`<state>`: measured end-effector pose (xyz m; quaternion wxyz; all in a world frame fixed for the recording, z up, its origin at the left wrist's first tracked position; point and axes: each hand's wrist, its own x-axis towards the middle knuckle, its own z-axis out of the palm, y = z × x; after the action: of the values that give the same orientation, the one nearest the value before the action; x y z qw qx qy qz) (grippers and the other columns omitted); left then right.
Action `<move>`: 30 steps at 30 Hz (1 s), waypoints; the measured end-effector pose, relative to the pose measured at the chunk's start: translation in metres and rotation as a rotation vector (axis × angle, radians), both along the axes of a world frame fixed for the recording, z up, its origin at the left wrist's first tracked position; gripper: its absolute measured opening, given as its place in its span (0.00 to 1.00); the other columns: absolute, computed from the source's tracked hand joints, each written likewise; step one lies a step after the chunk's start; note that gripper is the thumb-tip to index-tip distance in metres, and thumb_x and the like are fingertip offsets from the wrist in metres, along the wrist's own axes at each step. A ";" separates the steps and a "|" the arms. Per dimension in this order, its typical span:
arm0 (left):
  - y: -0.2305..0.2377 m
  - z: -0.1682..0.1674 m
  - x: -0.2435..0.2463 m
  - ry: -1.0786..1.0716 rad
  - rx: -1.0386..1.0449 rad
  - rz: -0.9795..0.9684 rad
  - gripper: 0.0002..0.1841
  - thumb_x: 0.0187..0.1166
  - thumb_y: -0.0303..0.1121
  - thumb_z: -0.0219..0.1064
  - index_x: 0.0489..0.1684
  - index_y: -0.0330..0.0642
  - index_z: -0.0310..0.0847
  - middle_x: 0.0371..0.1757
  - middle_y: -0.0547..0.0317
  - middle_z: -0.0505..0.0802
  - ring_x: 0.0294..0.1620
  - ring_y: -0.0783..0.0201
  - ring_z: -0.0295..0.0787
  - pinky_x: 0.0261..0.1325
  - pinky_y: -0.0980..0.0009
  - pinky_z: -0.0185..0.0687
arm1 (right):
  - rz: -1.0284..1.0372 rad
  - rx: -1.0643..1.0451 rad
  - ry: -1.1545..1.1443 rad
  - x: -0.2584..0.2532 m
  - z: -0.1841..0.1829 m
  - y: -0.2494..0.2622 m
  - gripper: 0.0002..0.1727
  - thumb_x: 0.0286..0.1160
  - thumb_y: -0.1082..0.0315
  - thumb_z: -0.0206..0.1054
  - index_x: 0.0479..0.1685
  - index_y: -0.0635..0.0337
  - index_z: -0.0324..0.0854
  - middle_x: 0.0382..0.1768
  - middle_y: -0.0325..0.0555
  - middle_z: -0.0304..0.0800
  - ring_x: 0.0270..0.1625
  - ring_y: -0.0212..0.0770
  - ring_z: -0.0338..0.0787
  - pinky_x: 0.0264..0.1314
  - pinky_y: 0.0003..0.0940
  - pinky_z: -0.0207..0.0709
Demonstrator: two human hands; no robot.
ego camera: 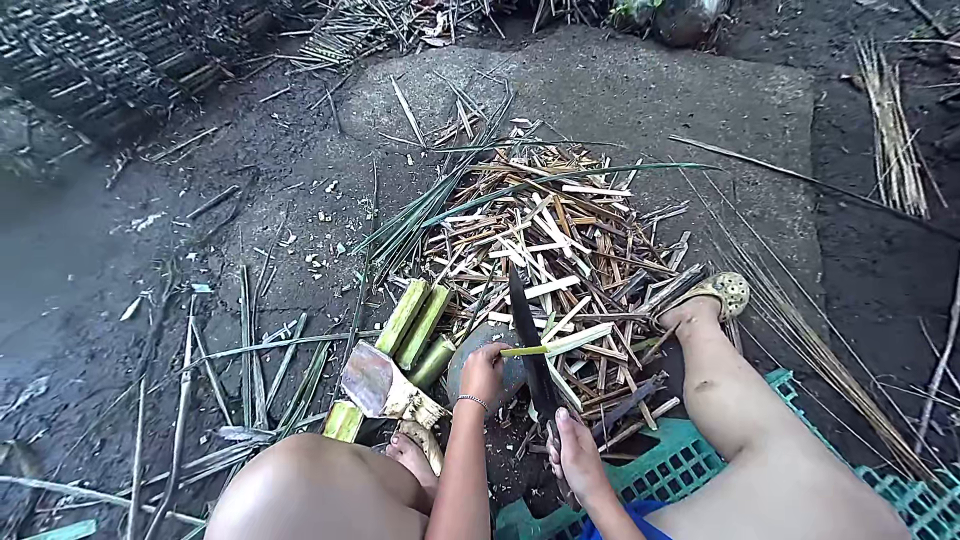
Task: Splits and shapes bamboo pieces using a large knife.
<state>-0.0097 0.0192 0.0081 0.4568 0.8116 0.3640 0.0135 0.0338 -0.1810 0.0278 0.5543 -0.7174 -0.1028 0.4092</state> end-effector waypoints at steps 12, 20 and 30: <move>0.009 0.021 -0.004 -0.708 -0.231 0.496 0.61 0.52 0.25 0.71 0.95 0.39 0.33 0.93 0.38 0.54 0.89 0.46 0.59 0.82 0.50 0.67 | 0.223 -0.452 -0.158 0.004 -0.023 0.006 0.35 0.95 0.45 0.43 0.44 0.68 0.85 0.24 0.51 0.79 0.28 0.48 0.80 0.39 0.51 0.75; 0.003 0.042 -0.002 -0.355 -0.183 -0.132 0.48 0.57 0.31 0.84 0.87 0.38 0.65 0.88 0.44 0.69 0.92 0.47 0.56 0.91 0.48 0.53 | 0.291 -0.495 -0.220 0.004 -0.009 0.003 0.36 0.94 0.44 0.42 0.49 0.69 0.87 0.37 0.63 0.89 0.45 0.60 0.89 0.54 0.64 0.78; -0.009 0.021 0.020 -0.291 -0.200 -0.034 0.14 0.88 0.32 0.59 0.62 0.36 0.86 0.57 0.51 0.94 0.56 0.65 0.90 0.67 0.63 0.81 | 0.396 -0.670 -0.125 0.016 -0.018 0.017 0.40 0.91 0.37 0.39 0.61 0.62 0.87 0.55 0.62 0.92 0.63 0.61 0.89 0.67 0.66 0.76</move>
<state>0.0104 0.0098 0.0294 0.5833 0.7576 0.2796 0.0868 0.0498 -0.1644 0.0094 0.1925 -0.8484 -0.1335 0.4747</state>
